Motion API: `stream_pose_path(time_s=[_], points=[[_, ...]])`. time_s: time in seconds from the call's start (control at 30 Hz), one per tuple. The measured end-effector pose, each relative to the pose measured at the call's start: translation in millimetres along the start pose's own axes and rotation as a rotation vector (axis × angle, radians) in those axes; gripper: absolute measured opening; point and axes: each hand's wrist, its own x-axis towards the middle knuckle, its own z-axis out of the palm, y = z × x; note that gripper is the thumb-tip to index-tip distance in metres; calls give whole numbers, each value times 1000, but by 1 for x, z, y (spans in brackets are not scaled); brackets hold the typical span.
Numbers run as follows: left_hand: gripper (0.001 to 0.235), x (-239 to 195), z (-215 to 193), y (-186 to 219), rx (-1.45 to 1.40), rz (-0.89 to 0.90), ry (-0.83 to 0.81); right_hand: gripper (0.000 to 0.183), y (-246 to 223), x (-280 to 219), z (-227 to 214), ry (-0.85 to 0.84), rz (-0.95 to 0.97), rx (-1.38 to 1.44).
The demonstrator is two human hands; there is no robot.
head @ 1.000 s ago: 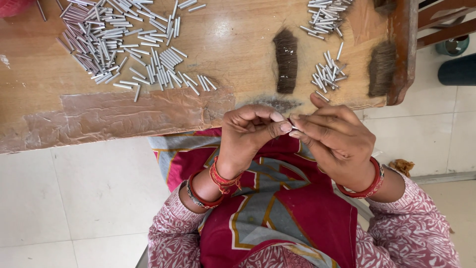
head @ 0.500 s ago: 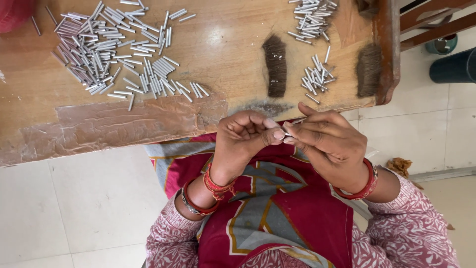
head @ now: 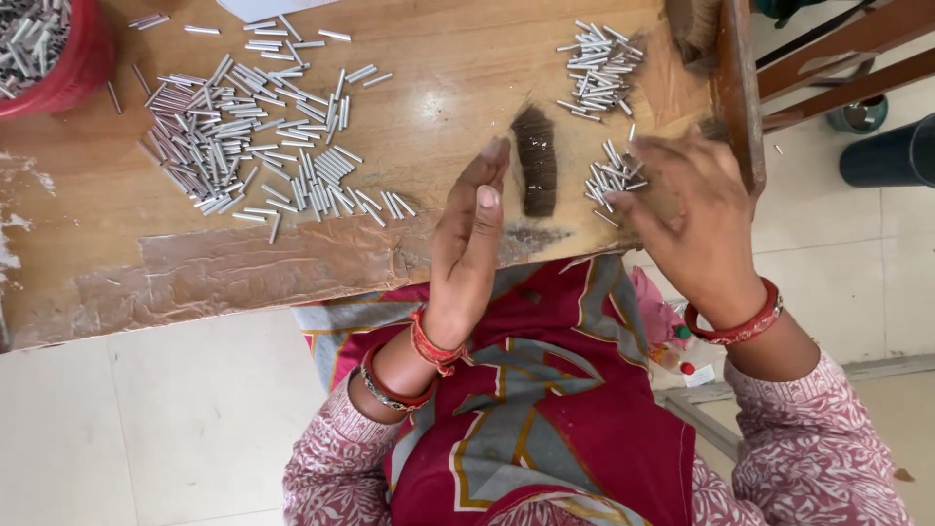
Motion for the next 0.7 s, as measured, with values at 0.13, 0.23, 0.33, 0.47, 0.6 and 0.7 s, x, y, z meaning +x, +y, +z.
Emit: stream_pose_path(time_s=[0.13, 0.23, 0.33, 0.47, 0.6, 0.7], points=[[73, 0, 20, -4, 27, 1, -2, 86, -7, 33, 10, -179, -167, 44], [76, -4, 34, -6, 181, 52, 9, 106, -15, 59, 17, -335, -285, 126], [75, -6, 42, -5, 139, 106, -1, 107, -11, 76, 25, -428, -331, 128], [75, -12, 45, -7, 303, 119, 18, 95, -7, 79, 26, -520, -348, 187], [75, -21, 47, -7, 304, 104, -7, 88, -17, 70, 15, -589, -278, 206], [75, -21, 45, -8, 184, 114, 15, 84, -17, 54, 13, -555, -200, 230]])
